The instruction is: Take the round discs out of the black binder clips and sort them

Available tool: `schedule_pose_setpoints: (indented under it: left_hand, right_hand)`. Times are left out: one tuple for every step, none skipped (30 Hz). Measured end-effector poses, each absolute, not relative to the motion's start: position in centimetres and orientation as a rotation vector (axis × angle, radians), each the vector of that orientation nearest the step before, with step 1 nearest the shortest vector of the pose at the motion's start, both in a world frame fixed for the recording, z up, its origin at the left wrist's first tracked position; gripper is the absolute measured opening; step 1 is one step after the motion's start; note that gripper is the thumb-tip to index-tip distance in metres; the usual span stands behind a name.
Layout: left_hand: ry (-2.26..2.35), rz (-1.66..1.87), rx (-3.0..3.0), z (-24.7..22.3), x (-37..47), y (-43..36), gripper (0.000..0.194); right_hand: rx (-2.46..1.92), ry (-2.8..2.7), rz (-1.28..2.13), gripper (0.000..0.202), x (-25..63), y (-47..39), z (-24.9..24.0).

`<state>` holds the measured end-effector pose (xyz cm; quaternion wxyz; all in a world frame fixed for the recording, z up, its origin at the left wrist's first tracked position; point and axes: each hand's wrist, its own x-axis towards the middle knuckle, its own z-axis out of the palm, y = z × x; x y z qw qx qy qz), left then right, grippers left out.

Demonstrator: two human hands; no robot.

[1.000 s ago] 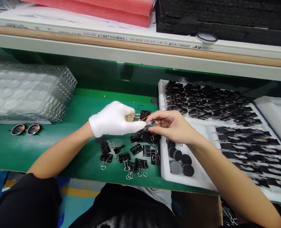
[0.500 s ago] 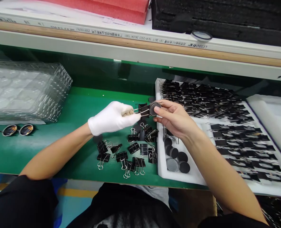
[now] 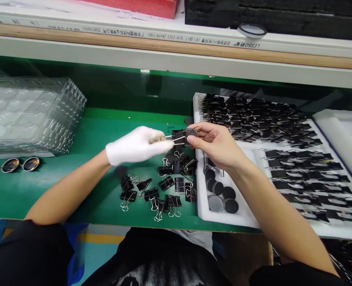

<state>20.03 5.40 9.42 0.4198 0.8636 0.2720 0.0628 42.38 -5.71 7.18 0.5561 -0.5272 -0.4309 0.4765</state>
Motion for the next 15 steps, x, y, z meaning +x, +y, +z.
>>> schedule_pose_setpoints:
  left_hand:
    - [0.688, 0.171, 2.206, 9.3, 20.0, 6.0, 0.046]
    - [0.708, 0.206, 2.281, 9.1, 19.9, 6.6, 0.049]
    - [0.746, 0.245, 2.389, 8.6, 19.9, 7.2, 0.051]
    - [0.794, 0.264, 2.52, 8.0, 20.0, 7.8, 0.051]
    - [0.835, 0.245, 2.657, 7.3, 20.1, 8.3, 0.051]
    - [0.856, 0.185, 2.776, 6.6, 20.2, 8.8, 0.052]
    - [0.857, 0.104, 2.856, 5.9, 20.3, 9.2, 0.052]
    - [0.835, 0.031, 2.888, 5.3, 20.4, 9.5, 0.048]
    - [0.797, -0.009, 2.88, 4.9, 20.4, 9.7, 0.043]
    - [0.757, -0.007, 2.846, 4.7, 20.5, 9.7, 0.039]
    - [0.724, 0.043, 2.8, 4.7, 20.5, 9.7, 0.04]
    - [0.706, 0.143, 2.746, 4.9, 20.5, 9.4, 0.042]
    - [0.701, 0.292, 2.689, 5.3, 20.5, 9.0, 0.044]
    - [0.708, 0.475, 2.627, 5.8, 20.5, 8.5, 0.044]
    - [0.729, 0.665, 2.557, 6.3, 20.6, 7.8, 0.044]
  right_hand:
    - [-1.221, -0.938, 1.151, 0.045, 42.4, -5.7, 7.2]
    - [-1.189, -0.845, 1.178, 0.047, 42.4, -5.7, 7.3]
    - [-1.154, -0.758, 1.203, 0.048, 42.4, -5.7, 7.4]
    - [-1.12, -0.688, 1.231, 0.049, 42.4, -5.7, 7.4]
    - [-1.095, -0.643, 1.266, 0.048, 42.4, -5.7, 7.5]
    - [-1.08, -0.616, 1.303, 0.047, 42.4, -5.8, 7.4]
    - [-1.075, -0.6, 1.34, 0.045, 42.3, -5.8, 7.4]
    - [-1.079, -0.585, 1.372, 0.044, 42.3, -5.8, 7.2]
    - [-1.088, -0.567, 1.395, 0.043, 42.3, -5.8, 7.0]
    - [-1.099, -0.546, 1.409, 0.042, 42.3, -5.8, 6.8]
    - [-1.11, -0.527, 1.418, 0.041, 42.3, -5.8, 6.6]
    - [-1.119, -0.516, 1.425, 0.041, 42.3, -5.8, 6.3]
    - [-1.127, -0.521, 1.435, 0.04, 42.3, -5.9, 6.1]
    - [-1.134, -0.544, 1.446, 0.04, 42.2, -5.9, 6.0]
    - [-1.14, -0.586, 1.455, 0.041, 42.0, -6.0, 5.8]
